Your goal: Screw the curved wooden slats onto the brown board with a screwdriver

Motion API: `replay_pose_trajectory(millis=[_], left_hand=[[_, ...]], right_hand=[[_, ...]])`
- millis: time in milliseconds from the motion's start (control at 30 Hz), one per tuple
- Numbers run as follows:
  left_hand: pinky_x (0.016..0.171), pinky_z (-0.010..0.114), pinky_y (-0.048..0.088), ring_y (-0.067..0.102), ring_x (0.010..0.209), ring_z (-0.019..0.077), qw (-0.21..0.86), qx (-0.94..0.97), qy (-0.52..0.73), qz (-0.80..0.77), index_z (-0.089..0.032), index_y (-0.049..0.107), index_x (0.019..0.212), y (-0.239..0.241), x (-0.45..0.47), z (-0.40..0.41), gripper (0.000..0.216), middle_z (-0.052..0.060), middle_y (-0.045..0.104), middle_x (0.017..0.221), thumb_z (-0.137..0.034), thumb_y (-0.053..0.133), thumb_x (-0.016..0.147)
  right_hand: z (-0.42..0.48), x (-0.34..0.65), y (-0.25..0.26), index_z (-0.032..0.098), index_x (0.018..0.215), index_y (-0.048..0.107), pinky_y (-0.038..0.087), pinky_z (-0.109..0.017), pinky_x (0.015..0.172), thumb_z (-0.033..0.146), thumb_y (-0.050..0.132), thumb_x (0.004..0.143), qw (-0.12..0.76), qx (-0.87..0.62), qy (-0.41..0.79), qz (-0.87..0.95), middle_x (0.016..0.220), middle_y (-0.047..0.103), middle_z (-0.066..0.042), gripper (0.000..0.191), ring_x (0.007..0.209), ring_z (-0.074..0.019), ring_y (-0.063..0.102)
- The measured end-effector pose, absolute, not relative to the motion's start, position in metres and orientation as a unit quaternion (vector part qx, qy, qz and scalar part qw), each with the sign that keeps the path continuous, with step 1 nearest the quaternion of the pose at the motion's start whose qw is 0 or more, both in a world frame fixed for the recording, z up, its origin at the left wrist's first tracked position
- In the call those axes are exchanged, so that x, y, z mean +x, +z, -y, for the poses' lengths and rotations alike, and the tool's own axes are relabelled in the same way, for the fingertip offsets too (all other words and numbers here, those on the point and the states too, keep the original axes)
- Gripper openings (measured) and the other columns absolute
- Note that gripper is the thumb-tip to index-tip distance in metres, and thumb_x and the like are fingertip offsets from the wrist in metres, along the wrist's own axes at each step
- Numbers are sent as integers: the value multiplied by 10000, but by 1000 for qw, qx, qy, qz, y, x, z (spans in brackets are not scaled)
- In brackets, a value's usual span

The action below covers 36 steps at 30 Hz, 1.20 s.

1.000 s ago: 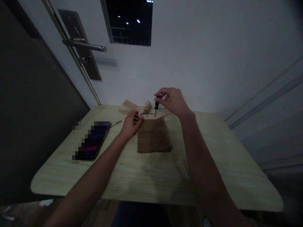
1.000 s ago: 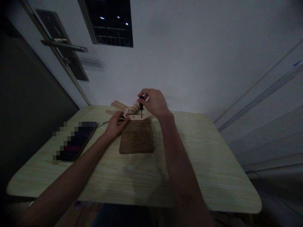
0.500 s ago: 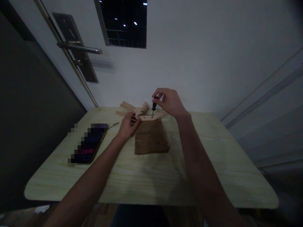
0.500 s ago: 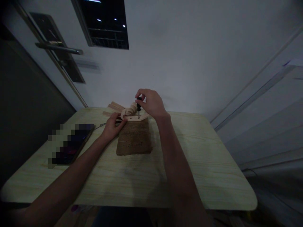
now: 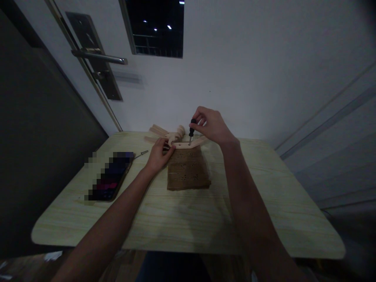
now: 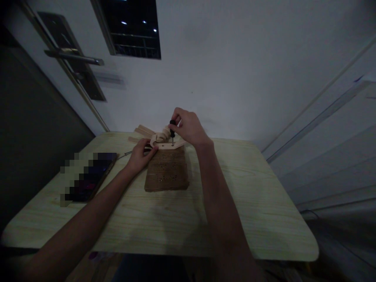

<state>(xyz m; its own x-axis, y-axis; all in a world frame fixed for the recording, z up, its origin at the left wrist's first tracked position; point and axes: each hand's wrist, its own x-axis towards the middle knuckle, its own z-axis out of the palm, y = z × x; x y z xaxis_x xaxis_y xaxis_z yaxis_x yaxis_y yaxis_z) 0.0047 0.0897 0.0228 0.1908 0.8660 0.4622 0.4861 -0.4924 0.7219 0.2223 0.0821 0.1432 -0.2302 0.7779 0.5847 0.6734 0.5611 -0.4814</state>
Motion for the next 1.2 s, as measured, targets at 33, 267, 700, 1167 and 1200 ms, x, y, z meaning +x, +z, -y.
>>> replay_pose_trajectory(millis=[33,267,700,1167,1200], left_hand=[[699,322,597,648,817,179,213,741,444,-456,-168,542,980,23,5,-90,324,78,584,992,-470,580,866],[696,317,593,647,829,182,212,743,445,-453,-173,549,980,24,4,-88,312,80,600,997,-466,568,876],[704,317,592,646,820,176,222,745,439,-450,-177,543,979,25,5,-88,315,68,581,994,-472,561,870],[715,338,597,644,845,186,202,741,445,-461,-179,551,1010,23,2,-86,315,78,593,1011,-465,569,878],[732,351,597,643,859,191,199,742,442,-463,-178,554,1013,23,2,-86,311,81,593,1017,-459,566,880]], right_hand=[[-82,222,144,177,903,676,442,-263,624,178,737,740,409,-466,57,783,694,639,19,175,597,-111,556],[-87,225,137,174,1007,735,480,-292,690,194,646,824,405,-437,79,799,938,731,-49,205,634,-112,582],[-88,219,137,185,894,658,416,-286,707,150,677,753,421,-445,9,790,753,589,11,147,701,-134,534],[-90,235,136,192,1080,738,505,-316,754,115,578,804,388,-432,47,813,932,702,-47,328,646,-114,544],[-90,236,137,195,1064,741,505,-317,757,120,587,804,390,-433,50,811,935,704,-46,311,645,-112,546]])
